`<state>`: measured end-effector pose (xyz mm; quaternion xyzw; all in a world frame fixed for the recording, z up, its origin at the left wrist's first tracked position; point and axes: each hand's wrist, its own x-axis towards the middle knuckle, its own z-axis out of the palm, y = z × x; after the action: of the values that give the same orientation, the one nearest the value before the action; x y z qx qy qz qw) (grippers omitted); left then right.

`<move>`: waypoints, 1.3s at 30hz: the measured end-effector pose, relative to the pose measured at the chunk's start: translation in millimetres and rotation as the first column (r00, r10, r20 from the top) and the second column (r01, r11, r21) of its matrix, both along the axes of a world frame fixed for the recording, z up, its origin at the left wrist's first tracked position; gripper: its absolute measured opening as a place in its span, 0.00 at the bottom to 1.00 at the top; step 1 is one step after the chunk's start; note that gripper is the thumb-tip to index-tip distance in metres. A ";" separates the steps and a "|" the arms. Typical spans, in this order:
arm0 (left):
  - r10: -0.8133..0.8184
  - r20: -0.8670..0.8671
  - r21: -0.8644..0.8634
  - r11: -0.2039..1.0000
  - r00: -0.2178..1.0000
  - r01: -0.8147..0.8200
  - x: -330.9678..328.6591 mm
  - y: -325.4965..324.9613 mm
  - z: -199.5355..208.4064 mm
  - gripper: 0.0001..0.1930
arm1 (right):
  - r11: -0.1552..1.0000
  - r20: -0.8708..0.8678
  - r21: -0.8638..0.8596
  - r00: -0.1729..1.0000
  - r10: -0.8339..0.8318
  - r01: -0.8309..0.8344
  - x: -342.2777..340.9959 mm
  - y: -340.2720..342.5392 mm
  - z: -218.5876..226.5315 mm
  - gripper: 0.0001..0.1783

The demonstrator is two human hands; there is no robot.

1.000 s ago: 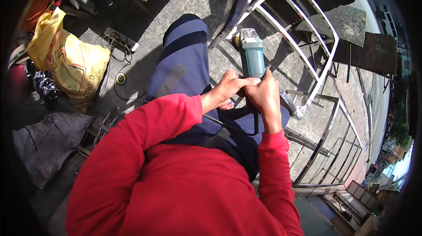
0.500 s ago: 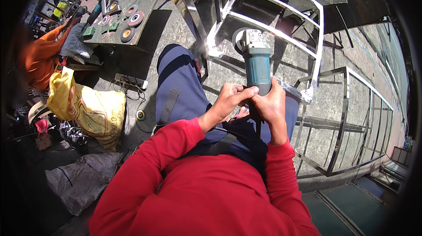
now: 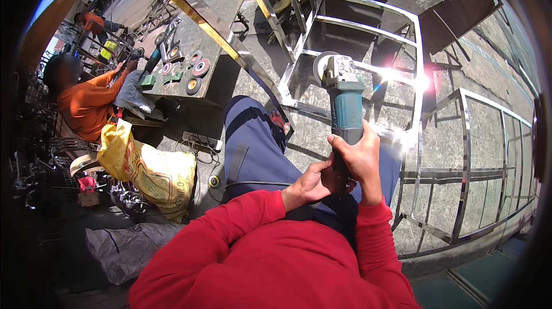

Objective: The person uses an angle grinder to smooth the edges of a metal frame. They hold the frame with one hand and operate the grinder with the other, moving along the joints and edges. The person occasionally repositions the frame to access different sections.

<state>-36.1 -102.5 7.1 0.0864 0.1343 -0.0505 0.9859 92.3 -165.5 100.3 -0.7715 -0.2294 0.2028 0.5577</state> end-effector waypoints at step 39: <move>-0.144 0.130 0.815 0.580 0.981 -0.023 -59.2 29.4 62.7 0.20 | 0.963 0.225 0.075 0.945 0.236 -0.259 -79.3 0.8 50.9 0.28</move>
<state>-95.3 -73.0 69.8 0.5363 0.0486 -0.0092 0.8425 13.0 -164.7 151.2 -0.7240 -0.3934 0.1748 0.5390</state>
